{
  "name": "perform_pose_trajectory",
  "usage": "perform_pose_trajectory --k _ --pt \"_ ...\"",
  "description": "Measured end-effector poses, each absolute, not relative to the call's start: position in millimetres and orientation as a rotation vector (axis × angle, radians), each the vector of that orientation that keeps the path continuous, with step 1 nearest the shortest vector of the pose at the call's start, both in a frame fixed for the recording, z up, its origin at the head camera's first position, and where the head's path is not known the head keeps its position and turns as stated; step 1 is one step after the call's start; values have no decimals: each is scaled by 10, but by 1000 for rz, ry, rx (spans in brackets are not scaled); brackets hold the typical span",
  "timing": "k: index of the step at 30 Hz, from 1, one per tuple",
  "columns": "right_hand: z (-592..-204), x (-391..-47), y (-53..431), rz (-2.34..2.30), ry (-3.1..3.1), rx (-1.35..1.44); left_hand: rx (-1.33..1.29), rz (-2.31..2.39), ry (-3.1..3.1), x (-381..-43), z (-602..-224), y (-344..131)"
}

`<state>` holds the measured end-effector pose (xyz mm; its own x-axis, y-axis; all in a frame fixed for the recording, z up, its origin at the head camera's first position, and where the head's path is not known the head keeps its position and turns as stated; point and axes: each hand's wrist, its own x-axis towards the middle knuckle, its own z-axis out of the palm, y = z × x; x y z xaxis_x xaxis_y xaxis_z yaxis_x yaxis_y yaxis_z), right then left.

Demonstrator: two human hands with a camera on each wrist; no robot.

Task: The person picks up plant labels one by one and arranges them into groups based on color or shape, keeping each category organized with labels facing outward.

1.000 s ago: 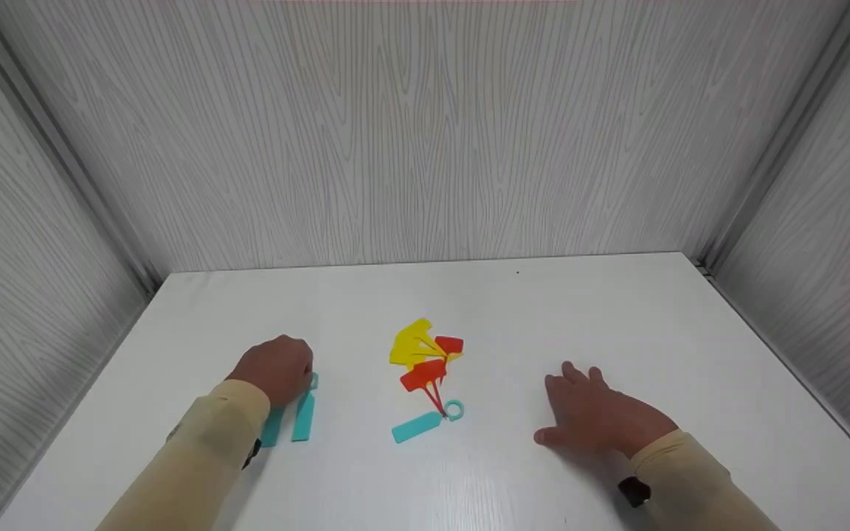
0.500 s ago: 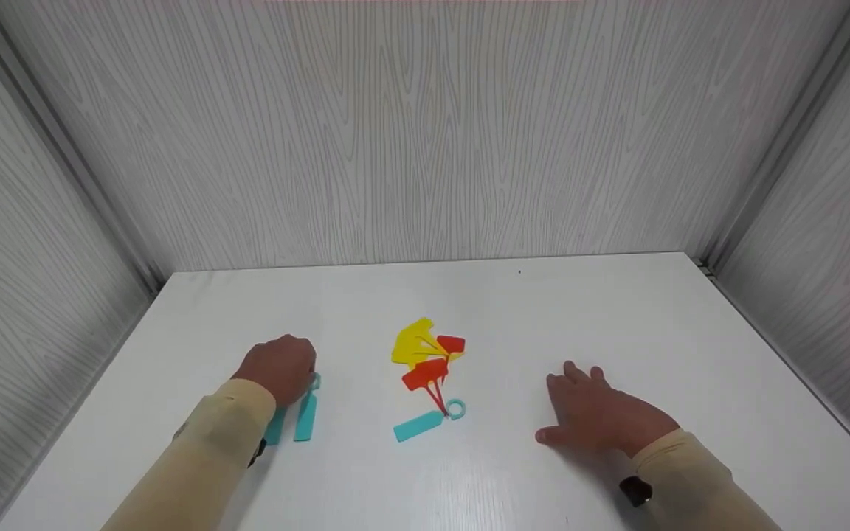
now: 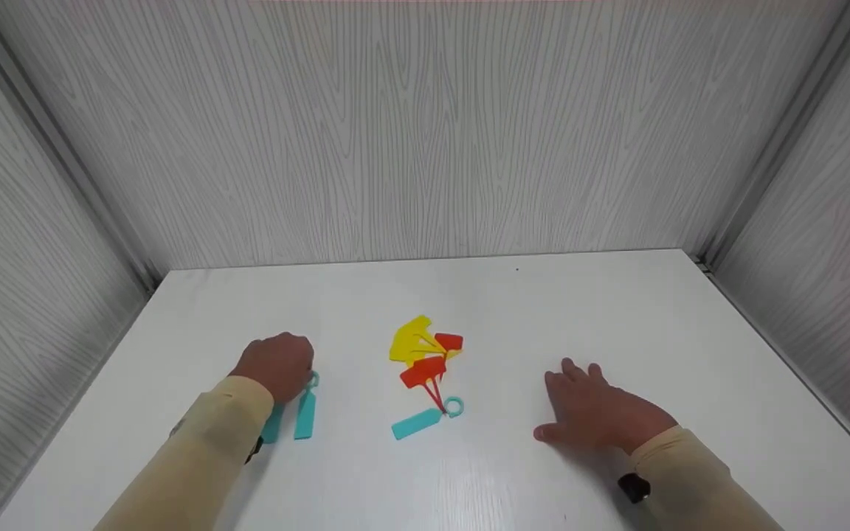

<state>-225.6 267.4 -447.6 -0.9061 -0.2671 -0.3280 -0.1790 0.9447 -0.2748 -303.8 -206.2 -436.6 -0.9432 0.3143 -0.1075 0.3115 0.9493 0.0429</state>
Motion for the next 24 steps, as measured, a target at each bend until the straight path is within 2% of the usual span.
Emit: perform_pose_trajectory --k 16,24 --pt "-4480 -2269 2662 -308 2750 -359 475 53 2965 -3044 -4310 -2063" --pt "-4467 -2253 2663 -331 2739 -350 580 26 2999 -3060 -4253 -1982"
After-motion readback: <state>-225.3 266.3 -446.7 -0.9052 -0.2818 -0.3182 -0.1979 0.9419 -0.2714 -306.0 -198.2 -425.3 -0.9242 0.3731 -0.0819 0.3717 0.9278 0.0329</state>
